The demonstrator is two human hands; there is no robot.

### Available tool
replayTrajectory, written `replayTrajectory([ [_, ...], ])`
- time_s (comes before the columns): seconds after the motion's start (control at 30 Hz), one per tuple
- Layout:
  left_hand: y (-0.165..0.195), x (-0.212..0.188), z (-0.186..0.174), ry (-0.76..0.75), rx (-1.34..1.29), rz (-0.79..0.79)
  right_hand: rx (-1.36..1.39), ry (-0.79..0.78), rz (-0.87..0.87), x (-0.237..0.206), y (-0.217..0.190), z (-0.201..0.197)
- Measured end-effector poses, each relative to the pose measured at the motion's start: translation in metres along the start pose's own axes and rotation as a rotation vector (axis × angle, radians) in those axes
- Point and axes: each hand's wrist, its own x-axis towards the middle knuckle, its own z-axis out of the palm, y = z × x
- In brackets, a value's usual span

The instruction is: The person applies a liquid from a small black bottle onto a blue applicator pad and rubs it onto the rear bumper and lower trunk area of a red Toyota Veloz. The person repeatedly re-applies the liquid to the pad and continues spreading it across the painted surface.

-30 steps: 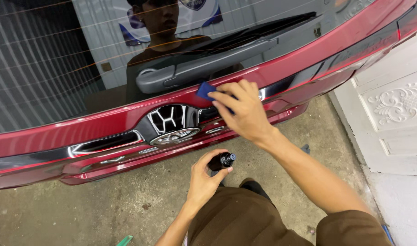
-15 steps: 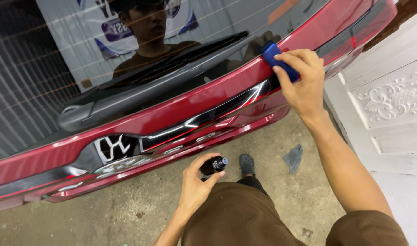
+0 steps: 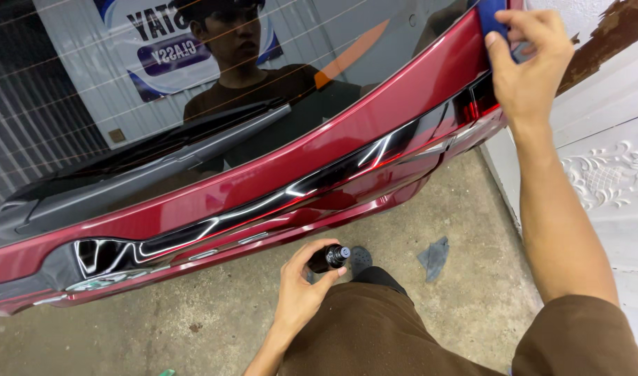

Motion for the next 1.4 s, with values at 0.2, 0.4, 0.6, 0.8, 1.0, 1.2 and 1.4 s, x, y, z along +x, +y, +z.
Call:
replayTrajectory([
  [0.2,0.004,-0.005,0.015,0.022,0.000,-0.009,0.014,0.017,0.029,0.000,0.017,-0.008],
  [0.4,0.001,-0.013,0.005,0.037,-0.009,-0.035,-0.112,-0.042,-0.052,-0.037,-0.038,0.003],
  [0.6,-0.005,-0.027,-0.021,0.095,-0.015,-0.033,-0.022,-0.299,-0.291,-0.046,-0.138,0.047],
  [0.8,-0.017,-0.056,-0.058,0.197,-0.031,-0.048,0.124,-0.459,-0.501,-0.051,-0.243,0.112],
  [1.0,-0.037,-0.083,-0.091,0.307,-0.120,-0.060,0.263,-0.566,-0.559,-0.066,-0.336,0.174],
  [1.2,-0.054,-0.099,-0.108,0.375,-0.153,-0.048,0.426,-0.552,-0.469,-0.083,-0.404,0.218],
  [1.4,-0.057,-0.091,-0.104,0.324,-0.177,-0.059,0.358,-0.543,-0.400,-0.095,-0.391,0.197],
])
